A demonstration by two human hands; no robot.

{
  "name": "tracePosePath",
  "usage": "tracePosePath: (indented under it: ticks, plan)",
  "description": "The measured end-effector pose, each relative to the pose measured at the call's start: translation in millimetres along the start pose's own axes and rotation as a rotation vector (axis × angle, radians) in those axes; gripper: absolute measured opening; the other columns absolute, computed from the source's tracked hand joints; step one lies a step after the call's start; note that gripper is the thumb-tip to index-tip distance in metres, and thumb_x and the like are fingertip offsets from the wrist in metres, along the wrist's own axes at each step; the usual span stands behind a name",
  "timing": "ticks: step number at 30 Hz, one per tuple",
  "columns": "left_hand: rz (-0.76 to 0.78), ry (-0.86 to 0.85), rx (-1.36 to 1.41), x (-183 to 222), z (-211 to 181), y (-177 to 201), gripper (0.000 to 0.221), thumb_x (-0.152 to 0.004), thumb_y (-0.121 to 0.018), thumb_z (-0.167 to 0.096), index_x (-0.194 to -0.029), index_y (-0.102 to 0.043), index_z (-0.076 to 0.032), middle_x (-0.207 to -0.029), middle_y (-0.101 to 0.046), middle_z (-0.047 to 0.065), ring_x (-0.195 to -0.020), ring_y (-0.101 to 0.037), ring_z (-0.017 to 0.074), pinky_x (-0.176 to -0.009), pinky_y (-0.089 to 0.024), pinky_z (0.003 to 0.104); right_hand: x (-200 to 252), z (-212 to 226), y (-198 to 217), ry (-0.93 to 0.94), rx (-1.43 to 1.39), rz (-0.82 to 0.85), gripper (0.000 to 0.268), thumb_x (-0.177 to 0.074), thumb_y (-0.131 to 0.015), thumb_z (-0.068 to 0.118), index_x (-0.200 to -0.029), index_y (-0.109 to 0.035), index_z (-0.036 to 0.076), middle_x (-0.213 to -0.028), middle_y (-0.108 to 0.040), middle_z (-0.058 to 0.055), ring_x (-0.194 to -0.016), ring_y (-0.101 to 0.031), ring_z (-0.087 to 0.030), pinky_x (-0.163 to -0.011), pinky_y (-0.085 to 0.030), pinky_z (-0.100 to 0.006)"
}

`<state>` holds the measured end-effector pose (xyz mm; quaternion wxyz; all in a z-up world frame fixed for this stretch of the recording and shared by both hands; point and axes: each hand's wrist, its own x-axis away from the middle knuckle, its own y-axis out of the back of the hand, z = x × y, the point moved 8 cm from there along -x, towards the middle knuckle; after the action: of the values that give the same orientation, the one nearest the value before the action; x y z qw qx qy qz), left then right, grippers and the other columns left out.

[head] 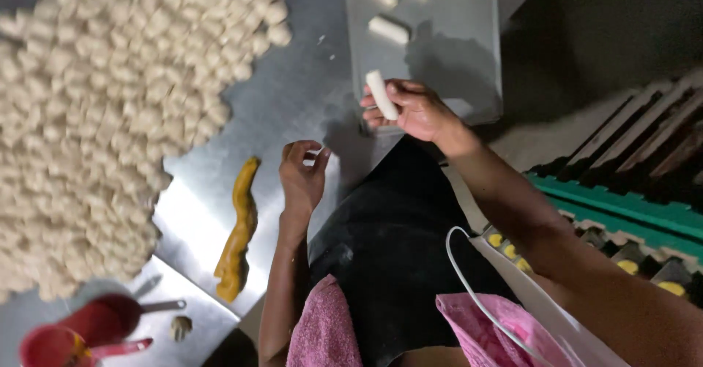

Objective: Rolling and portioning dough pieces onto a baking tray in a bakery production area.

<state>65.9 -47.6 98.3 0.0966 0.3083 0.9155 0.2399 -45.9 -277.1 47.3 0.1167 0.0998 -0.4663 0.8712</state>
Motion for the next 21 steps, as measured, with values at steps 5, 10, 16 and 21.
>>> tracePosePath:
  ticks: [5,10,16,21]
  plan:
    - [0.175,-0.057,-0.169,-79.5,-24.8,-84.8,0.018,-0.086,-0.082,-0.011,-0.100,-0.072,-0.007,-0.105,-0.068,0.013,-0.085,-0.070,0.0295,-0.076,-0.059,0.040,6.7,58.5,82.5,0.205,0.186,-0.196,0.034,-0.099,-0.063,0.011,-0.132,-0.059,0.003,-0.118,-0.073,-0.014,-0.106,-0.076,-0.030,-0.094,-0.063,-0.045]
    - [0.177,-0.667,-0.527,-149.5,-72.5,-169.7,0.045,-0.077,-0.068,-0.002,-0.121,-0.069,-0.006,-0.125,-0.065,0.013,-0.114,-0.058,0.0368,-0.095,-0.054,0.048,1.7,117.2,129.6,0.576,1.234,-0.805,0.032,-0.098,-0.076,0.014,-0.125,-0.066,0.000,-0.097,-0.074,-0.012,-0.079,-0.071,-0.024,-0.068,-0.057,-0.034]
    - [0.382,-0.665,-0.686,-201.5,-43.1,-230.6,0.030,-0.089,-0.064,-0.012,-0.119,-0.069,-0.011,-0.118,-0.064,0.009,-0.113,-0.060,0.0329,-0.090,-0.055,0.047,-14.4,149.7,77.1,0.921,1.767,-0.761,0.026,-0.086,-0.079,0.014,-0.111,-0.073,0.010,-0.094,-0.071,-0.011,-0.086,-0.063,-0.034,-0.079,-0.045,-0.048]
    - [0.355,-0.702,-0.704,-209.1,-54.5,-224.2,0.027,-0.089,-0.063,-0.014,-0.116,-0.069,-0.015,-0.119,-0.064,0.006,-0.115,-0.059,0.0310,-0.094,-0.057,0.044,-23.6,145.1,87.1,0.824,1.752,-0.757,0.024,-0.089,-0.079,0.015,-0.112,-0.073,0.013,-0.102,-0.069,-0.007,-0.099,-0.061,-0.032,-0.088,-0.042,-0.048]
